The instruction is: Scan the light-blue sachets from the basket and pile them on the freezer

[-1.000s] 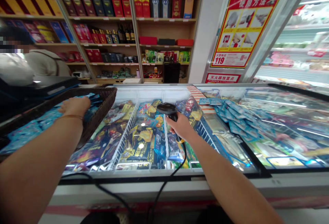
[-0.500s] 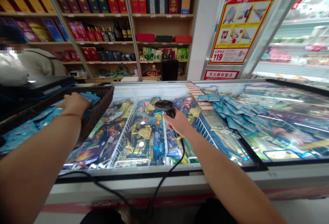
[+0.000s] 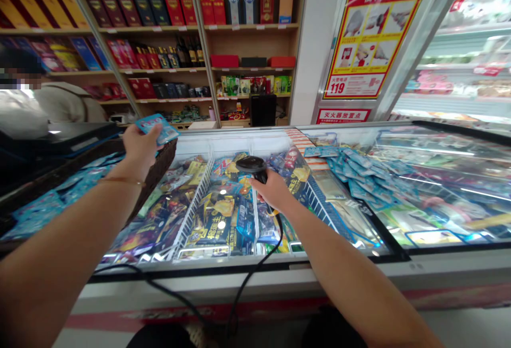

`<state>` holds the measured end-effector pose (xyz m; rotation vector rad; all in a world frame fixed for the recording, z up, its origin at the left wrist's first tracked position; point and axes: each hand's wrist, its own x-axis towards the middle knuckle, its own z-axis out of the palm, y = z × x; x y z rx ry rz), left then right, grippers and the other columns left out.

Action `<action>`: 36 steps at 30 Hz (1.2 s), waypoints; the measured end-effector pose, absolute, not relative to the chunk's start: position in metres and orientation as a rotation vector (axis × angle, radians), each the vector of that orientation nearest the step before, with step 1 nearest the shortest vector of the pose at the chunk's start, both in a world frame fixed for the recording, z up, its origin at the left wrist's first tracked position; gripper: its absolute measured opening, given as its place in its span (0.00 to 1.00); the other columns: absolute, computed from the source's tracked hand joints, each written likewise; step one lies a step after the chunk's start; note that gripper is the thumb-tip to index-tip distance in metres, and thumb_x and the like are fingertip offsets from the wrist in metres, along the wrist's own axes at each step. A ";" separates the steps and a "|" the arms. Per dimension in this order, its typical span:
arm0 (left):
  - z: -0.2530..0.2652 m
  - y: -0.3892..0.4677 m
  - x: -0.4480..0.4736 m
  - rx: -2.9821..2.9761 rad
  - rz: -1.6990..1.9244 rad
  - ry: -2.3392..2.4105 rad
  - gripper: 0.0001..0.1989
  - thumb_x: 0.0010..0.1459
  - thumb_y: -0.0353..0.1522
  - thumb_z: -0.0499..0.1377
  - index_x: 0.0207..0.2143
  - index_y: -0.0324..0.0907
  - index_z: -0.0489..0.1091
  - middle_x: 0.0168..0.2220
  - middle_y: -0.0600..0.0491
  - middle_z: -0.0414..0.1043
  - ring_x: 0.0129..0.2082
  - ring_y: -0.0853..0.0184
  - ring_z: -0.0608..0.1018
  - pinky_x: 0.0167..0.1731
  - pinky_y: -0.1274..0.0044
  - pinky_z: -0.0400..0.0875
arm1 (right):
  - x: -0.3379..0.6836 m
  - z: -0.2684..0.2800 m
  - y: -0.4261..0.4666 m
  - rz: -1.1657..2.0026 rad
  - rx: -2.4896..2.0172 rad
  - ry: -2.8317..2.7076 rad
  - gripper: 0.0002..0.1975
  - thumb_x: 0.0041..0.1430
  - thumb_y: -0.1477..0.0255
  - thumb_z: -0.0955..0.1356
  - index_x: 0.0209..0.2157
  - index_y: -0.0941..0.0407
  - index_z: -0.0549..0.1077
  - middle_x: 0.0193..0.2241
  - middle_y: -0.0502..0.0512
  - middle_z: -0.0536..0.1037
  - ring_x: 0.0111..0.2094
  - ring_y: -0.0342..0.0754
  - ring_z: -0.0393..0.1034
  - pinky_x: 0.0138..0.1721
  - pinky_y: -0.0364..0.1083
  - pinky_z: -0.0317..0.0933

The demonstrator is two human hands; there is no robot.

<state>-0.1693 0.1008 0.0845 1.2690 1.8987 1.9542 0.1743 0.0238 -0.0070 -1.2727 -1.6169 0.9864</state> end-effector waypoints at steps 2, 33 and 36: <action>0.085 0.099 -0.138 1.254 1.809 1.674 0.09 0.56 0.27 0.63 0.40 0.37 0.69 0.33 0.54 0.73 0.29 0.70 0.75 0.37 0.68 0.76 | 0.175 -0.008 0.025 0.988 -1.259 -1.616 0.11 0.58 0.64 0.70 0.37 0.56 0.69 0.19 0.50 0.75 0.15 0.44 0.68 0.19 0.42 0.64; -0.018 0.108 -0.040 0.934 1.744 1.174 0.15 0.42 0.31 0.70 0.33 0.38 0.73 0.27 0.54 0.74 0.30 0.68 0.78 0.40 0.69 0.78 | 0.180 0.006 0.016 0.878 -1.277 -1.638 0.09 0.59 0.65 0.69 0.33 0.56 0.67 0.16 0.50 0.73 0.16 0.45 0.69 0.19 0.42 0.63; -0.016 0.104 -0.038 0.914 1.725 1.195 0.14 0.42 0.30 0.69 0.33 0.38 0.73 0.26 0.54 0.74 0.29 0.69 0.78 0.39 0.69 0.79 | 0.180 0.006 0.017 0.878 -1.259 -1.653 0.09 0.59 0.65 0.69 0.32 0.55 0.67 0.16 0.49 0.72 0.16 0.46 0.69 0.20 0.42 0.64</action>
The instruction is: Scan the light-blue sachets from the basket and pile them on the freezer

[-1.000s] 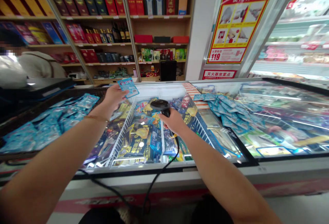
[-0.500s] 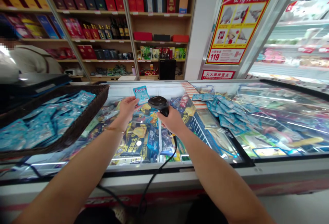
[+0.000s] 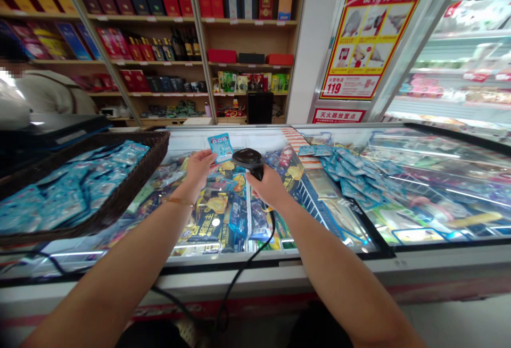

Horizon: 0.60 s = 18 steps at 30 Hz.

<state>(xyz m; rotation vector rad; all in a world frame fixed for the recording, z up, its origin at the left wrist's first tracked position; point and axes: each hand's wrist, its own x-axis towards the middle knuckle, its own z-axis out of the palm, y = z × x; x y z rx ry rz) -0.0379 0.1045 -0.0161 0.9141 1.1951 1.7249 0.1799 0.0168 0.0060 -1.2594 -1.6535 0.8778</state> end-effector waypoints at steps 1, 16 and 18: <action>-0.015 0.103 -0.036 0.904 1.724 1.202 0.13 0.43 0.30 0.69 0.33 0.38 0.72 0.26 0.54 0.74 0.29 0.69 0.78 0.39 0.69 0.79 | 0.180 0.006 0.017 0.883 -1.254 -1.647 0.09 0.59 0.65 0.69 0.33 0.55 0.67 0.17 0.49 0.72 0.16 0.45 0.69 0.20 0.42 0.64; -0.012 0.113 0.054 0.823 1.372 1.182 0.08 0.50 0.20 0.66 0.30 0.39 0.73 0.29 0.53 0.75 0.28 0.71 0.78 0.47 0.66 0.78 | 0.239 0.041 0.033 0.936 -1.186 -1.344 0.09 0.59 0.66 0.70 0.31 0.56 0.67 0.23 0.51 0.75 0.15 0.42 0.67 0.16 0.41 0.62; -0.007 0.121 0.083 0.800 1.327 1.141 0.09 0.50 0.19 0.67 0.29 0.39 0.72 0.28 0.53 0.75 0.28 0.71 0.79 0.48 0.66 0.78 | 0.265 0.043 0.036 0.910 -1.205 -1.289 0.10 0.58 0.66 0.70 0.31 0.56 0.68 0.22 0.51 0.75 0.15 0.42 0.68 0.16 0.41 0.63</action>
